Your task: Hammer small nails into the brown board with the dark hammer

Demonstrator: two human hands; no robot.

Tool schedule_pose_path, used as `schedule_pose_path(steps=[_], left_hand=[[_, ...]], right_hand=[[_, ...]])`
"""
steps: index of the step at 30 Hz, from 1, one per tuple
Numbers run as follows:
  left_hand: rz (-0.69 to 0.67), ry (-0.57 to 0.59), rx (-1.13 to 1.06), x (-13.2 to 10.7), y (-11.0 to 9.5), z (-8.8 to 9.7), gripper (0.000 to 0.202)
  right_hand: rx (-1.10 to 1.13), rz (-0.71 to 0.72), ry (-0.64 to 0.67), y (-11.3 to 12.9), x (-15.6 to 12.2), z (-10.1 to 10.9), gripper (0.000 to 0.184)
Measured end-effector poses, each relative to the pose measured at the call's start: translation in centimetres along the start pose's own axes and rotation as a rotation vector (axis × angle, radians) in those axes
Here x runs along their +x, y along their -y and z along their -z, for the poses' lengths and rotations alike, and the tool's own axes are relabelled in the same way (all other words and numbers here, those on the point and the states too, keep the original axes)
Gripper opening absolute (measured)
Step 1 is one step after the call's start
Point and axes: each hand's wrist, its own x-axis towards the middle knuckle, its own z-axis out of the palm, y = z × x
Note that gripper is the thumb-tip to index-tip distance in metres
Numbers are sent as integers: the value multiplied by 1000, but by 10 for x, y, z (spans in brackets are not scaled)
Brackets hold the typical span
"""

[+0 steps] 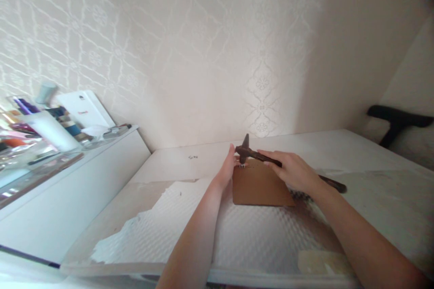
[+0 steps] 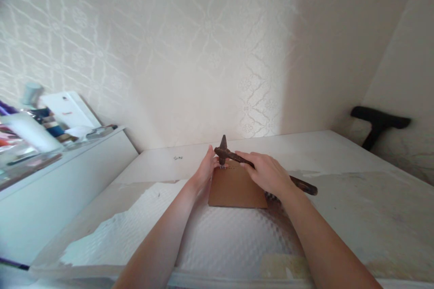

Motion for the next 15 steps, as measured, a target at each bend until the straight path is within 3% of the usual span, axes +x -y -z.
schedule_pose_path(steps=[4, 10, 15], left_hand=[[-59, -4, 1, 0, 0, 0, 65], [13, 61, 18, -3, 1, 0, 76], [-67, 20, 17, -2, 0, 0, 70]], right_hand=[[-12, -8, -4, -1, 0, -1, 42], [25, 20, 12, 2, 0, 0, 41], [-28, -17, -2, 2, -1, 0, 42]])
